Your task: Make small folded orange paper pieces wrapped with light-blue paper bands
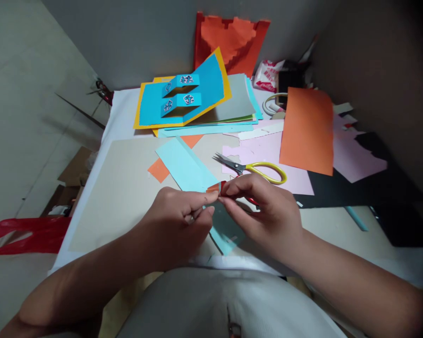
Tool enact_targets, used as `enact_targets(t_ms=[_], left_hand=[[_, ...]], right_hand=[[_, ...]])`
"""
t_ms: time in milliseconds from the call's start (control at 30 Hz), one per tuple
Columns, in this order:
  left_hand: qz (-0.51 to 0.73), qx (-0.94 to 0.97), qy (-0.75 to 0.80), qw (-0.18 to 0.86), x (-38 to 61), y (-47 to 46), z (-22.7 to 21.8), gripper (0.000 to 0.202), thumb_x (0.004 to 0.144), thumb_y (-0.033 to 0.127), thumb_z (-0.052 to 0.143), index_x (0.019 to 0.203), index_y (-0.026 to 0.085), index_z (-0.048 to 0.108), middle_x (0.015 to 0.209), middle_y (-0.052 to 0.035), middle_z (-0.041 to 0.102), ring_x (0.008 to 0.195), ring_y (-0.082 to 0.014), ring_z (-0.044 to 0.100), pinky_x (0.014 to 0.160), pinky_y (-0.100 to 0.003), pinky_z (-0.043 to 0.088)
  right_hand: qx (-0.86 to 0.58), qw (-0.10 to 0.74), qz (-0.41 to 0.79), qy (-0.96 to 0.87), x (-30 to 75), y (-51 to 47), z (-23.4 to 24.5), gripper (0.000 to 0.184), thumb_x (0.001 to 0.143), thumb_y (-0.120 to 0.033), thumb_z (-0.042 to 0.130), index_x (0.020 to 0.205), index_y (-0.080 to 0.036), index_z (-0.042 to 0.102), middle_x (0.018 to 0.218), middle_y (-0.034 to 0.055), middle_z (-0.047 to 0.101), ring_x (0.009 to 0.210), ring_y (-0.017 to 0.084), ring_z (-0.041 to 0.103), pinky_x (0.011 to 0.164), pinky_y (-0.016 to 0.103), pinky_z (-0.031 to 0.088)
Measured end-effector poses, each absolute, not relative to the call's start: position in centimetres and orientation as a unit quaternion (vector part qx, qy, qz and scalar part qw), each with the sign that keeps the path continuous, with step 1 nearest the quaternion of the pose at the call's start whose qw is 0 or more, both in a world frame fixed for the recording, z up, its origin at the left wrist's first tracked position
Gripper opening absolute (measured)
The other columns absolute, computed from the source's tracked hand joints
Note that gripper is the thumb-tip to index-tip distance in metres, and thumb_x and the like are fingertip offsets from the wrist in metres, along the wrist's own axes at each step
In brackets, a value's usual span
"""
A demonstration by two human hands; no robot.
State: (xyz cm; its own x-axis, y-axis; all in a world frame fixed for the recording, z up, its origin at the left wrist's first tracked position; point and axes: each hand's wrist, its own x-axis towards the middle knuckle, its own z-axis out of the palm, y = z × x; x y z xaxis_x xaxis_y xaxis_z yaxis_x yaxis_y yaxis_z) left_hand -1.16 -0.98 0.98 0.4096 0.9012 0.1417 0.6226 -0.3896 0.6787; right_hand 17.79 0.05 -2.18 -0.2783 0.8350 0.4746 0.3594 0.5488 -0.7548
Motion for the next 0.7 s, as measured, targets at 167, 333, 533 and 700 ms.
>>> enact_targets(t_ms=[167, 333, 533, 700], left_hand=[[0.259, 0.783, 0.44, 0.355, -1.7, -0.7, 1.7, 0.023, 0.09, 0.014, 0.052, 0.077, 0.016, 0.071, 0.051, 0.0052, 0.058, 0.044, -0.006, 0.047, 0.047, -0.019, 0.039], [0.231, 0.758, 0.432, 0.431, -2.2, -0.5, 1.6, 0.035, 0.095, 0.02, 0.047, 0.063, 0.018, 0.062, 0.056, 0.0023, 0.062, 0.05, -0.0083, 0.053, 0.053, -0.021, 0.043], [0.22, 0.745, 0.427, 0.463, -2.4, -0.4, 2.0, 0.038, 0.096, 0.027, 0.048, 0.062, 0.019, 0.063, 0.06, 0.0014, 0.064, 0.054, -0.01, 0.055, 0.055, -0.023, 0.043], [0.213, 0.752, 0.426, 0.456, -2.3, -0.5, 2.2, 0.036, 0.096, 0.026, 0.048, 0.067, 0.021, 0.068, 0.06, 0.0021, 0.064, 0.051, -0.0097, 0.054, 0.053, -0.022, 0.043]], right_hand=[[-0.378, 0.463, 0.245, -0.763, 18.1, -0.1, -2.2, 0.022, 0.083, -0.001, 0.063, 0.09, -0.02, 0.054, 0.087, 0.0027, 0.067, 0.084, 0.015, 0.067, 0.072, 0.028, 0.054], [-0.401, 0.452, 0.24, -0.76, 18.2, 0.1, -1.7, 0.021, 0.084, -0.004, 0.065, 0.089, -0.021, 0.053, 0.085, 0.0009, 0.068, 0.081, 0.015, 0.068, 0.069, 0.03, 0.053], [-0.409, 0.461, 0.317, -0.721, 18.1, 0.2, -1.5, 0.02, 0.084, -0.008, 0.065, 0.087, -0.023, 0.051, 0.084, -0.0014, 0.063, 0.081, 0.015, 0.067, 0.069, 0.03, 0.055], [-0.407, 0.468, 0.366, -0.694, 18.0, 0.0, -1.6, 0.021, 0.084, -0.008, 0.064, 0.087, -0.023, 0.051, 0.085, -0.0005, 0.061, 0.078, 0.015, 0.067, 0.068, 0.03, 0.056]])
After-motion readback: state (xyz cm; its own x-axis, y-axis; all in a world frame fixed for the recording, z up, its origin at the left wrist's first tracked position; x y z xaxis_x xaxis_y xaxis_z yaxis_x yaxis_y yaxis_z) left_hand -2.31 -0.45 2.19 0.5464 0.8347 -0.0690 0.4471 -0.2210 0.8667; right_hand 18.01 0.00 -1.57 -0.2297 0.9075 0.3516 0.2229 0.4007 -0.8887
